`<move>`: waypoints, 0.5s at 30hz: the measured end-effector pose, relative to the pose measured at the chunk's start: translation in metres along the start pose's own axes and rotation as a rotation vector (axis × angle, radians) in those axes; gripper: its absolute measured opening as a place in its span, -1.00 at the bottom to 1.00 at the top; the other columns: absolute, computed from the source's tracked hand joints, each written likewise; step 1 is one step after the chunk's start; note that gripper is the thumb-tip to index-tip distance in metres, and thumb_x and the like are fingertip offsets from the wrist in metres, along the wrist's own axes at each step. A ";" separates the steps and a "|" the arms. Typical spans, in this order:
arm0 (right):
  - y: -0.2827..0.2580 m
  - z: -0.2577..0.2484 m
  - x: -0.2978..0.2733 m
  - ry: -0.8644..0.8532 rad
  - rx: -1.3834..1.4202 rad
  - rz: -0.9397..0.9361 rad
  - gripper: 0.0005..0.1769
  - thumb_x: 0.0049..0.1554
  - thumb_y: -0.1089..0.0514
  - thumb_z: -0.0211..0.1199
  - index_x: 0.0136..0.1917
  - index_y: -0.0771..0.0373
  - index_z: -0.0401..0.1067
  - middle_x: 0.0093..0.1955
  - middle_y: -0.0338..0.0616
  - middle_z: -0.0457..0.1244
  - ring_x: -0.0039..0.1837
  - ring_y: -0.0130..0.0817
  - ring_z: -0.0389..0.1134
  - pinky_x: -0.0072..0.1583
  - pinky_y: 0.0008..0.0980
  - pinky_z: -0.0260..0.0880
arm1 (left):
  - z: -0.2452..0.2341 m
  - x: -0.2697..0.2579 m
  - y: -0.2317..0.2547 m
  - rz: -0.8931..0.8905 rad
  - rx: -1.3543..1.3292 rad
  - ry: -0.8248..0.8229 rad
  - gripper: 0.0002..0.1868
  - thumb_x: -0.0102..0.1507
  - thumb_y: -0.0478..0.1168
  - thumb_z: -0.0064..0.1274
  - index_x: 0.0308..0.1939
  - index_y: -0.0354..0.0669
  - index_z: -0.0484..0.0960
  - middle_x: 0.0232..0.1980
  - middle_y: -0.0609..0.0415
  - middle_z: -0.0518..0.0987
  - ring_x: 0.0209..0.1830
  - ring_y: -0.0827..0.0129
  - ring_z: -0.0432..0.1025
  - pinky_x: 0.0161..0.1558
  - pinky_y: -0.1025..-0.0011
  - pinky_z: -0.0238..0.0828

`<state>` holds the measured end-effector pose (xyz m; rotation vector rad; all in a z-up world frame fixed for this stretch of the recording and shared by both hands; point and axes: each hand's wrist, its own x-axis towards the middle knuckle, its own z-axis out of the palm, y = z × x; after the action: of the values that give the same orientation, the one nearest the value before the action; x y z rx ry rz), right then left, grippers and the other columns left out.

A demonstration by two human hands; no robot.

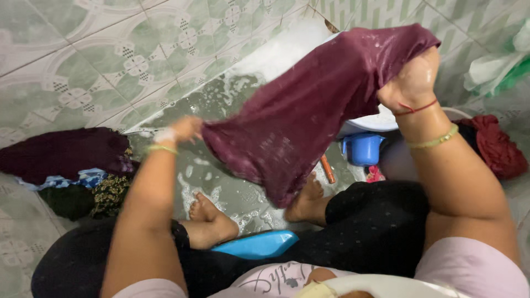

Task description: The person washes a dark purple garment by hand on a tiled floor, scrubbing it with soap and rinsing it in a bucket of water. They then pick up a maroon t-shirt and repeat the scrubbing and rinsing process.

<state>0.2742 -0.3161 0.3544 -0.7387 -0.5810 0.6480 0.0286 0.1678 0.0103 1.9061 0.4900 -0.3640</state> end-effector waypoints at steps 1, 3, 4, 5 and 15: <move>0.002 -0.017 0.007 0.013 0.019 0.020 -0.51 0.50 -0.09 -0.15 0.25 0.37 0.38 0.33 0.06 0.28 0.38 -0.03 0.29 0.54 -0.10 0.24 | -0.030 -0.009 0.015 0.092 0.158 0.108 -0.58 0.26 -0.44 -0.13 0.19 -0.27 0.58 0.00 -0.11 0.68 -0.18 0.19 0.63 -0.26 0.24 0.63; 0.005 -0.046 0.019 0.035 0.034 0.095 -0.43 0.41 -0.09 -0.18 0.32 0.41 0.40 0.38 0.12 0.30 0.40 -0.01 0.29 0.58 -0.10 0.26 | -0.072 -0.022 0.064 0.109 0.350 0.343 -0.58 0.37 -0.26 -0.30 0.17 -0.23 0.63 -0.21 -0.05 0.73 -0.22 0.20 0.62 -0.16 0.26 0.52; 0.005 -0.058 0.023 0.078 0.051 0.089 -0.42 0.39 -0.06 -0.19 0.32 0.43 0.40 0.40 0.14 0.30 0.44 0.01 0.29 0.58 -0.09 0.27 | -0.083 -0.028 0.091 0.118 0.429 0.438 -0.59 0.37 -0.22 -0.27 0.11 -0.21 0.67 -0.24 -0.04 0.73 -0.20 0.21 0.61 -0.12 0.25 0.49; 0.000 -0.066 0.029 0.117 0.061 0.080 -0.41 0.36 -0.04 -0.19 0.32 0.46 0.40 0.43 0.15 0.30 0.48 0.03 0.30 0.59 -0.08 0.28 | -0.093 -0.028 0.122 0.135 0.505 0.536 -0.60 0.36 -0.18 -0.23 0.06 -0.19 0.72 -0.26 -0.03 0.72 -0.18 0.21 0.60 -0.08 0.25 0.46; -0.029 -0.067 -0.001 -0.052 -0.150 -0.116 -0.38 0.32 -0.13 -0.21 0.36 0.29 0.40 0.38 -0.07 0.27 0.48 -0.13 0.25 0.60 -0.17 0.18 | -0.157 0.067 0.206 0.423 0.372 1.135 -0.67 0.40 -0.13 -0.10 0.01 -0.30 0.66 -0.10 -0.26 0.59 -0.09 0.01 0.52 -0.02 0.12 0.43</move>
<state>0.3284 -0.3616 0.3358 -0.8231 -0.7210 0.5215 0.1932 0.2563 0.2026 2.3883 0.7404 1.0324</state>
